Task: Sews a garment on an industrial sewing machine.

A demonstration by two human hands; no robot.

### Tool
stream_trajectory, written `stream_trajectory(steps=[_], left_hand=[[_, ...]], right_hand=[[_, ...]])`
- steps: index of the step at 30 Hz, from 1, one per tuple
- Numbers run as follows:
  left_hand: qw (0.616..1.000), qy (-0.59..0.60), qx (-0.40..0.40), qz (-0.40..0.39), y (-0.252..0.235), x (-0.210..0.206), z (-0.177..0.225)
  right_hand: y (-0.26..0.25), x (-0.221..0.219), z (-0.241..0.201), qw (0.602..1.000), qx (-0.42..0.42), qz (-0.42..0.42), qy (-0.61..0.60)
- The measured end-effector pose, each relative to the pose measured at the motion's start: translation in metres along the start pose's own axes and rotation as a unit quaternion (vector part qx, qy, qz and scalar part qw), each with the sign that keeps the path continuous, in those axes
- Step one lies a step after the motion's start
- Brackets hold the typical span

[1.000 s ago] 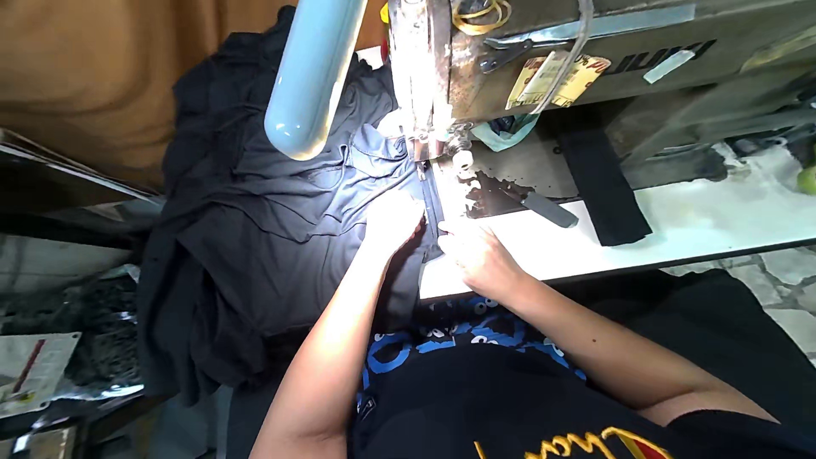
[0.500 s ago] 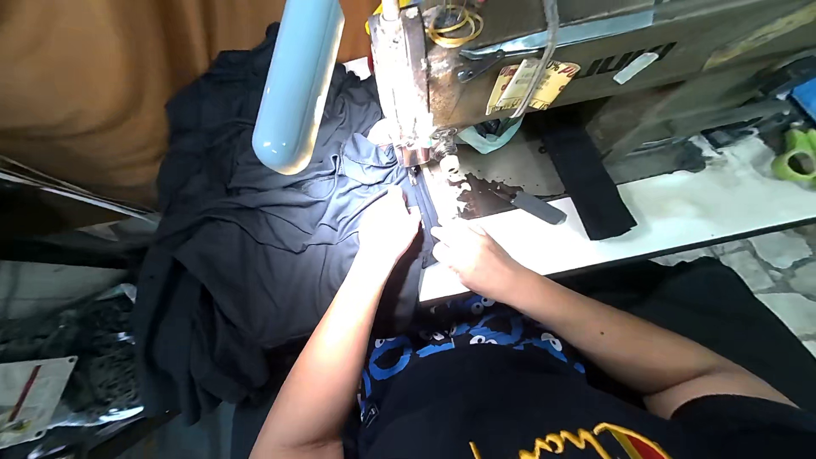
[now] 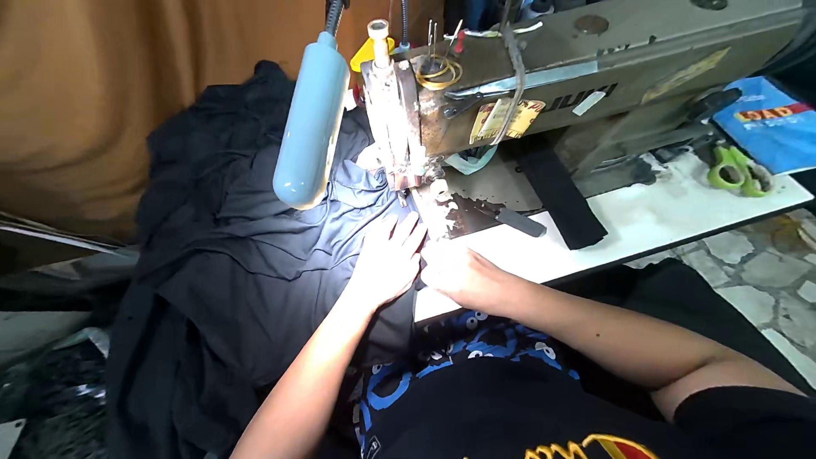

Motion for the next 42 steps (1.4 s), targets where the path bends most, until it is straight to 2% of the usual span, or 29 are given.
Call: stream_trajectory(steps=[8, 14, 18, 21, 25, 32, 37, 42], left_hand=[[0.996, -0.008, -0.013, -0.091, 0.003, 0.0, -0.007], [0.987, 0.012, 0.003, -0.159, 0.003, -0.003, -0.012], [0.993, 0.021, -0.001, -0.112, 0.002, -0.005, -0.013], [0.998, 0.03, -0.038, 0.041, 0.006, -0.009, -0.016], [0.991, 0.05, -0.067, 0.105, 0.009, -0.006, -0.019], [0.992, 0.04, -0.064, 0.097, 0.005, -0.007, -0.024], [0.996, 0.029, -0.047, 0.074, -0.002, -0.01, -0.034], [0.997, 0.04, -0.031, 0.061, -0.012, -0.011, -0.042]], right_hand=[[-0.004, -0.002, -0.002, 1.0, -0.001, -0.002, -0.01], [-0.003, 0.001, -0.001, 0.997, -0.035, -0.062, -0.022], [0.002, -0.002, 0.002, 1.0, 0.005, -0.009, 0.012], [0.002, -0.004, 0.003, 0.999, 0.01, -0.017, 0.025], [0.001, -0.003, 0.004, 0.999, 0.016, -0.017, 0.025], [-0.001, -0.008, 0.014, 0.999, 0.033, 0.028, 0.021], [-0.007, -0.01, 0.03, 1.0, -0.002, 0.007, 0.0], [-0.02, -0.008, 0.041, 1.0, 0.004, 0.018, -0.009]])
Point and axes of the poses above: each hand's wrist, its own y-axis away from the middle knuckle, its own x-axis out of the back of the hand, z = x × y, the point moved 4 cm from there along -y, towards the middle knuckle, and after that the axes turned 12 degrees about -y, right-handed, at the moved point
